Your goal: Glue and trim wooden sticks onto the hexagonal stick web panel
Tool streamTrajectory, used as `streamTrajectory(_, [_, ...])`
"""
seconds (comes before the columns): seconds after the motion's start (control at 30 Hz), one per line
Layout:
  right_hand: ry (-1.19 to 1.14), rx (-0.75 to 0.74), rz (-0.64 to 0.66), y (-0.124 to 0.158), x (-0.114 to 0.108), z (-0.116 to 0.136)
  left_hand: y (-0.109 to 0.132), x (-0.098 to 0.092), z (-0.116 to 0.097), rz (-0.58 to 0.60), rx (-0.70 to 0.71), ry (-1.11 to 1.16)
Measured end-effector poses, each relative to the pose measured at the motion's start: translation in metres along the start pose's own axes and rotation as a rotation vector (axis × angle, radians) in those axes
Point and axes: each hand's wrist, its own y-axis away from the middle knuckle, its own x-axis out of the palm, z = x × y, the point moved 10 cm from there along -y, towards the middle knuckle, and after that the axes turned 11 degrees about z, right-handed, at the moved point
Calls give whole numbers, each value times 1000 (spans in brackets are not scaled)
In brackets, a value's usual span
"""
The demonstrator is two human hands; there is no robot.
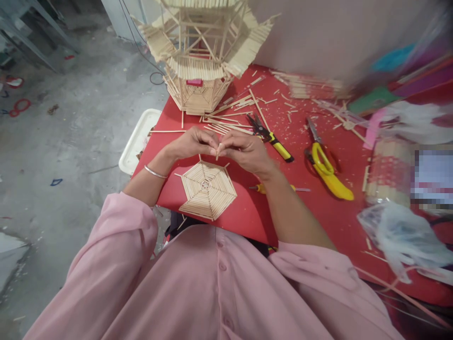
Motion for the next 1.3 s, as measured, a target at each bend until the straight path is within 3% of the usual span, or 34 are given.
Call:
streamTrajectory(0.13, [309,7,73,-5,2,13,3,-5,2,2,-71,-72])
streamTrajectory(0.3, [683,264,354,-13,14,-4,12,-35,12,-178,-208,-280])
streamTrajectory(0.4, [732,419,484,-16,21,-16,15,-43,13,-227,-254,-352])
streamTrajectory(0.53, [715,486,571,-23,31,-24,16,-35,16,-142,-330,-416])
streamTrajectory(0.8, [595,485,583,-24,36,-38,19,-29,29,-18,-408,-504])
streamTrajectory(1.3, [433,441,526,-18,39,-40,18,-26,30,30,-399,-491])
